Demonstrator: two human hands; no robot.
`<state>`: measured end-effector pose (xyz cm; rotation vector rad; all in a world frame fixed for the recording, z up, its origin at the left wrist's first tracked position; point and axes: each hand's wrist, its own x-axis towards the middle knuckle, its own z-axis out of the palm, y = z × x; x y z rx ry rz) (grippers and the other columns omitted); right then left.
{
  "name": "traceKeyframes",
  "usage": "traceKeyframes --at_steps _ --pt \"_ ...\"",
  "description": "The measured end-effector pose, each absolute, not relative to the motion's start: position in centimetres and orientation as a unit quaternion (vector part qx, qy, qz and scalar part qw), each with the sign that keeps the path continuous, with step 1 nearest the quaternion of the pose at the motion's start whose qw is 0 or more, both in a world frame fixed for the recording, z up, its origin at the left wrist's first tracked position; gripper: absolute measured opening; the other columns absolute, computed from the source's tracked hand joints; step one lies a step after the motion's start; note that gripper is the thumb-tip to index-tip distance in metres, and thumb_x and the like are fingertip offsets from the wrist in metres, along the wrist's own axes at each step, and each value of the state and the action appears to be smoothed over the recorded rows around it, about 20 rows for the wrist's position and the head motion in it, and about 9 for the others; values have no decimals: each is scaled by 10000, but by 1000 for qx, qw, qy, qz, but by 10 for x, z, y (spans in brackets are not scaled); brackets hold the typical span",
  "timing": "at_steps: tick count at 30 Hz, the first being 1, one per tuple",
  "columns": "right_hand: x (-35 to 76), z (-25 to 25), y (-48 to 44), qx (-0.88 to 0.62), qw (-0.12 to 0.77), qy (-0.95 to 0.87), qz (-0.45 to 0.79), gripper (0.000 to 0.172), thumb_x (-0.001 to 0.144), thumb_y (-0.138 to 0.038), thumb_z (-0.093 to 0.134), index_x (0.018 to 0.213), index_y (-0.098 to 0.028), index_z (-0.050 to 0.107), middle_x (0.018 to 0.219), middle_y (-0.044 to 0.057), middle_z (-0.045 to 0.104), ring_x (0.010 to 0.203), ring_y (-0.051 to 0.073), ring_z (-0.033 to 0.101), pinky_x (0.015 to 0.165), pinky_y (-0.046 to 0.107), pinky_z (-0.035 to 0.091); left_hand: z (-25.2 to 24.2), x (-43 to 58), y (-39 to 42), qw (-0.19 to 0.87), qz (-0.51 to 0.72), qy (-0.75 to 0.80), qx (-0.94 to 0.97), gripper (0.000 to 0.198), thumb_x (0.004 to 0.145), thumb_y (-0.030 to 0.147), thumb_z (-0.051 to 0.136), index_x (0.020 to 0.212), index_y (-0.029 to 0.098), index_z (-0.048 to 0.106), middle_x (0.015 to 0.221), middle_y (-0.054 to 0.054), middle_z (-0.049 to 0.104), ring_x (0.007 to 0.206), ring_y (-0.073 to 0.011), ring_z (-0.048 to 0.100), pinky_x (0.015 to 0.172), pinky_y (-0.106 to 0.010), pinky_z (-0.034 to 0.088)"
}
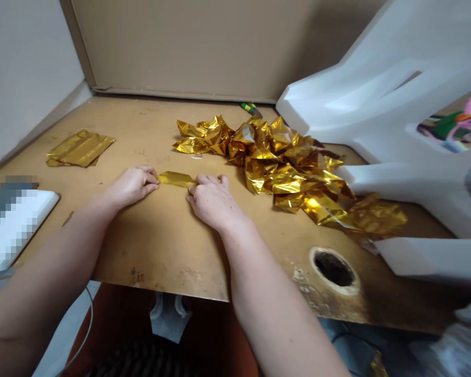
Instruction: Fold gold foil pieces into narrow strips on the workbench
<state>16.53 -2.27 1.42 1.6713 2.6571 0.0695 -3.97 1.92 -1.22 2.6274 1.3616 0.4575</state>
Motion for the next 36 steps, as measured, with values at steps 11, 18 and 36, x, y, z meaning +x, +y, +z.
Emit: traceKeyframes --at_steps 11,18,36 --pt "168 15 -20 537 -14 842 55 242 829 -180 474 736 -171 697 818 75 649 804 195 521 772 344 264 -13 -46 28 85 172 485 853 132 752 139 550 730 164 677 822 -56 654 765 -169 600 750 -290 472" --pt "165 11 -18 565 -14 822 60 238 835 -163 451 758 -139 675 821 85 672 782 192 545 744 312 277 -13 -44 29 68 162 490 854 145 759 124 541 718 163 674 803 -60 645 775 -180 601 745 -298 473" --pt "160 4 -12 538 19 831 142 260 816 -67 397 797 -90 655 742 125 656 724 199 547 701 316 271 -13 -39 25 42 151 498 853 152 802 195 532 835 186 681 842 -46 632 845 -181 586 763 -274 471"
